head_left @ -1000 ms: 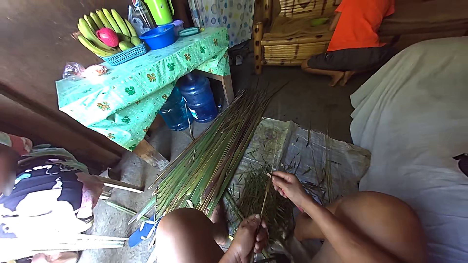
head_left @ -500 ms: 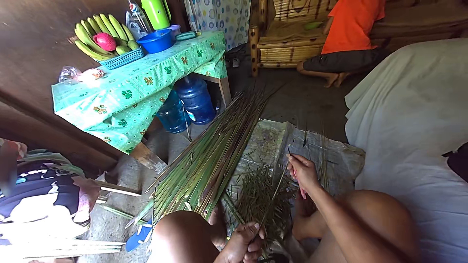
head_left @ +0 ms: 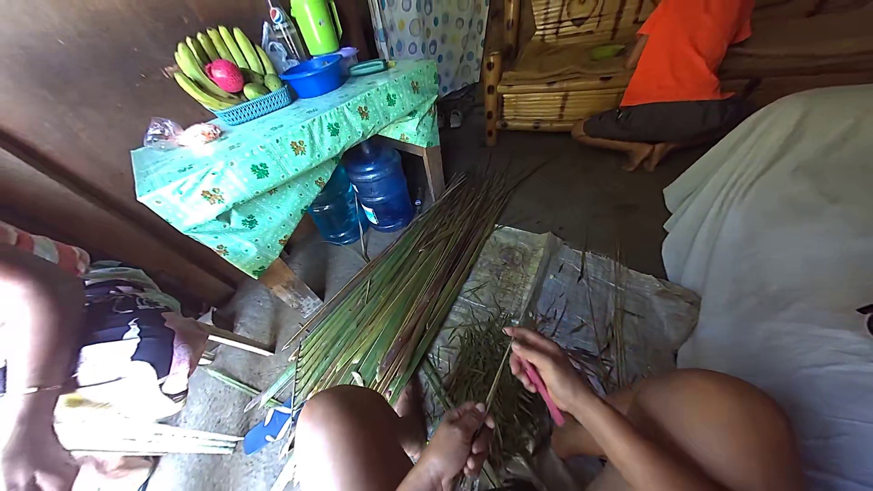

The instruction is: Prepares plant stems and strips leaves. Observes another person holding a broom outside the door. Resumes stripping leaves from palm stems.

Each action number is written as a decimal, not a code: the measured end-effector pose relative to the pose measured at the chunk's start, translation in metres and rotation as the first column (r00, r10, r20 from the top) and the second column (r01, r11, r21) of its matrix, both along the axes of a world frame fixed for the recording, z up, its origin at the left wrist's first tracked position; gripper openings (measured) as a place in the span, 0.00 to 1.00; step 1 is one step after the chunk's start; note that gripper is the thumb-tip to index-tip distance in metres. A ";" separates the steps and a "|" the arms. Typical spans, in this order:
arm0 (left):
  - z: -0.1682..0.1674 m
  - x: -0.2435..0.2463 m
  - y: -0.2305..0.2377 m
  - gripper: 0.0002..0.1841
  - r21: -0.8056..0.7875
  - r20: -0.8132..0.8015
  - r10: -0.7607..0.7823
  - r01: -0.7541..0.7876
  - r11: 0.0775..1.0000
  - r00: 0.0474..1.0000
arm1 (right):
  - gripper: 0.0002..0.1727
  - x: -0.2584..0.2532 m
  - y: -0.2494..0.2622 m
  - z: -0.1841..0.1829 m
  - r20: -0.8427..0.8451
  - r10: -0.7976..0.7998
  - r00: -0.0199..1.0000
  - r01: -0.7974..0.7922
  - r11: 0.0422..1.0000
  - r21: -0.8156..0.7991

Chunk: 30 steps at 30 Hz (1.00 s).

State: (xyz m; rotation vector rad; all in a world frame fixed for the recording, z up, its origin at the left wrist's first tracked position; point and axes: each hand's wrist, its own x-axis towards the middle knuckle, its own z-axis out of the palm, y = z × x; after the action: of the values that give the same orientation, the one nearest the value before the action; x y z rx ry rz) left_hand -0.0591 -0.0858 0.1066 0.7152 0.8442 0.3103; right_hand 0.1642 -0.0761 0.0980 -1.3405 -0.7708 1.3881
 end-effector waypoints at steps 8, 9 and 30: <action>-0.004 0.016 0.011 0.18 0.062 -0.030 0.091 -0.089 0.994 0.995 | 0.13 -0.004 -0.010 0.006 0.020 0.166 0.986 -0.165 0.985 -0.051; -0.004 0.017 0.012 0.18 0.079 -0.038 0.073 -0.070 0.994 0.997 | 0.14 -0.006 -0.011 0.007 -0.017 0.215 0.976 -0.216 0.973 -0.086; -0.016 0.023 0.003 0.16 0.126 -0.039 0.229 -0.223 0.967 0.973 | 0.19 -0.004 -0.006 -0.006 0.773 0.202 0.602 -0.384 0.922 0.058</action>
State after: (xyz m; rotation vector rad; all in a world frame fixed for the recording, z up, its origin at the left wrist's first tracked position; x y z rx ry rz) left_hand -0.0361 -0.0826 0.0905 0.7427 0.9662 0.5528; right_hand 0.1605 -0.0817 0.0915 -1.6705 -1.7367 0.8813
